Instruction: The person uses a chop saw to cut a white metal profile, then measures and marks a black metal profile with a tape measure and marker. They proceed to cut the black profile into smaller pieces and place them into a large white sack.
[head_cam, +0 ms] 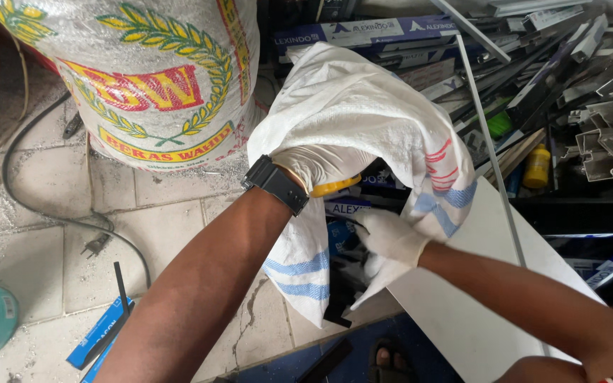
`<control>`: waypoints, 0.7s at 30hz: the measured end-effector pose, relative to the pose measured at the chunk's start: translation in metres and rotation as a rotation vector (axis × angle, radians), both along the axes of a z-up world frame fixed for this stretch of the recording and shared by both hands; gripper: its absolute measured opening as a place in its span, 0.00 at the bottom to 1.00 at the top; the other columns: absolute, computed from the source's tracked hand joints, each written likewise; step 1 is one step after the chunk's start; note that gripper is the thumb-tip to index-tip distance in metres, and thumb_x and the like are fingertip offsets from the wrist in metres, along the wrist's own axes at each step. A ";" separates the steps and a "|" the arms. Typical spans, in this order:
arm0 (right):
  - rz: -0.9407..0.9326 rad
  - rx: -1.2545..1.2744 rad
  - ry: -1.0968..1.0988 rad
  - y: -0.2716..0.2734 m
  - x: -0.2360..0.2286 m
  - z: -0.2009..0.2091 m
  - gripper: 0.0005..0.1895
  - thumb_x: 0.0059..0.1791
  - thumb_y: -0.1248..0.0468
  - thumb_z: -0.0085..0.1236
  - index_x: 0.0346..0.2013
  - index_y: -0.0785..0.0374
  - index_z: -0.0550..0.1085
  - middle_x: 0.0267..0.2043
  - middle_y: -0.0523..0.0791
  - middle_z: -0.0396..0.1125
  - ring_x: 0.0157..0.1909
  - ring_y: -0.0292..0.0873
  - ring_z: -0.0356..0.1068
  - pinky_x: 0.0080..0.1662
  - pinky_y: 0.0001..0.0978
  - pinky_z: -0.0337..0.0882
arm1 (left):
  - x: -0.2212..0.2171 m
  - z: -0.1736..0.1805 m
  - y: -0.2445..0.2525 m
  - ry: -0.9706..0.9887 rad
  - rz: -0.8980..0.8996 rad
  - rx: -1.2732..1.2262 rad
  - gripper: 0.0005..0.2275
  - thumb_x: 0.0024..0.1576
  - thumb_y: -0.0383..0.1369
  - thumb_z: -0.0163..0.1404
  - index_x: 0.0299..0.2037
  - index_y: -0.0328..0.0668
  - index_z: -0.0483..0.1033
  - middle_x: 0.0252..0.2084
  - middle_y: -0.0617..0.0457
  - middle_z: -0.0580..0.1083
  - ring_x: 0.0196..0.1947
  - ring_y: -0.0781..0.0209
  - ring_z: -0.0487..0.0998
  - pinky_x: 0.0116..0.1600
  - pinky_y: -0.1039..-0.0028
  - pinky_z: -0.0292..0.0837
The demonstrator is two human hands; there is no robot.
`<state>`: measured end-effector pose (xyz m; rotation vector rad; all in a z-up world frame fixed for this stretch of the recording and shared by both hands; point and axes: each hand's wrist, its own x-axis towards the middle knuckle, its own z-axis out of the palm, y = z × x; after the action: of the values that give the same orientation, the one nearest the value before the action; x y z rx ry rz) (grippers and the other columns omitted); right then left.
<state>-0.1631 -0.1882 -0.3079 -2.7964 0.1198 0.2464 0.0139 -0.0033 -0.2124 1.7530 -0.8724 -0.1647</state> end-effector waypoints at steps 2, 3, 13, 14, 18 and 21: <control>0.263 -0.301 -0.030 -0.040 0.010 -0.035 0.10 0.51 0.47 0.52 0.29 0.41 0.75 0.31 0.29 0.73 0.42 0.38 0.76 0.45 0.29 0.76 | -0.002 -0.001 0.000 0.045 -0.019 -0.009 0.33 0.50 0.56 0.58 0.64 0.52 0.69 0.67 0.54 0.65 0.68 0.61 0.62 0.73 0.65 0.50; 0.264 -0.301 -0.028 -0.035 0.007 -0.026 0.10 0.51 0.47 0.52 0.29 0.41 0.75 0.31 0.29 0.73 0.42 0.38 0.76 0.45 0.29 0.76 | 0.000 -0.001 -0.003 0.069 -0.028 -0.014 0.33 0.50 0.56 0.58 0.64 0.52 0.68 0.67 0.54 0.65 0.68 0.61 0.61 0.73 0.65 0.50; 0.509 -0.100 -0.261 -0.007 -0.016 0.022 0.11 0.52 0.61 0.53 0.25 0.56 0.74 0.26 0.41 0.72 0.35 0.49 0.73 0.42 0.32 0.73 | 0.000 -0.118 0.028 0.293 -0.115 -0.066 0.34 0.50 0.56 0.55 0.66 0.53 0.66 0.69 0.55 0.64 0.70 0.60 0.60 0.74 0.65 0.49; 0.444 0.063 -0.249 0.005 -0.015 0.052 0.09 0.53 0.65 0.53 0.30 0.62 0.77 0.28 0.46 0.74 0.38 0.53 0.74 0.48 0.31 0.74 | -0.008 -0.129 0.028 0.321 -0.122 -0.073 0.34 0.50 0.56 0.55 0.66 0.53 0.66 0.69 0.55 0.64 0.70 0.60 0.60 0.74 0.64 0.49; -0.177 -0.102 -0.324 -0.071 -0.004 0.018 0.19 0.45 0.42 0.67 0.43 0.46 0.79 0.36 0.35 0.77 0.50 0.38 0.76 0.52 0.28 0.73 | -0.025 -0.147 0.040 0.422 -0.148 -0.108 0.34 0.50 0.56 0.54 0.66 0.53 0.66 0.69 0.56 0.63 0.70 0.60 0.59 0.74 0.64 0.48; -0.320 -0.428 -0.213 -0.071 0.008 0.059 0.38 0.46 0.31 0.56 0.56 0.54 0.77 0.66 0.49 0.67 0.74 0.51 0.58 0.76 0.48 0.47 | -0.038 -0.156 0.033 0.491 -0.181 -0.130 0.34 0.51 0.56 0.53 0.67 0.53 0.65 0.70 0.56 0.63 0.71 0.60 0.59 0.74 0.64 0.48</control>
<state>-0.1552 -0.2596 -0.2485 -3.1364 0.6281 -0.1766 -0.0236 0.0300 -0.3687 1.4220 -0.6593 -0.6169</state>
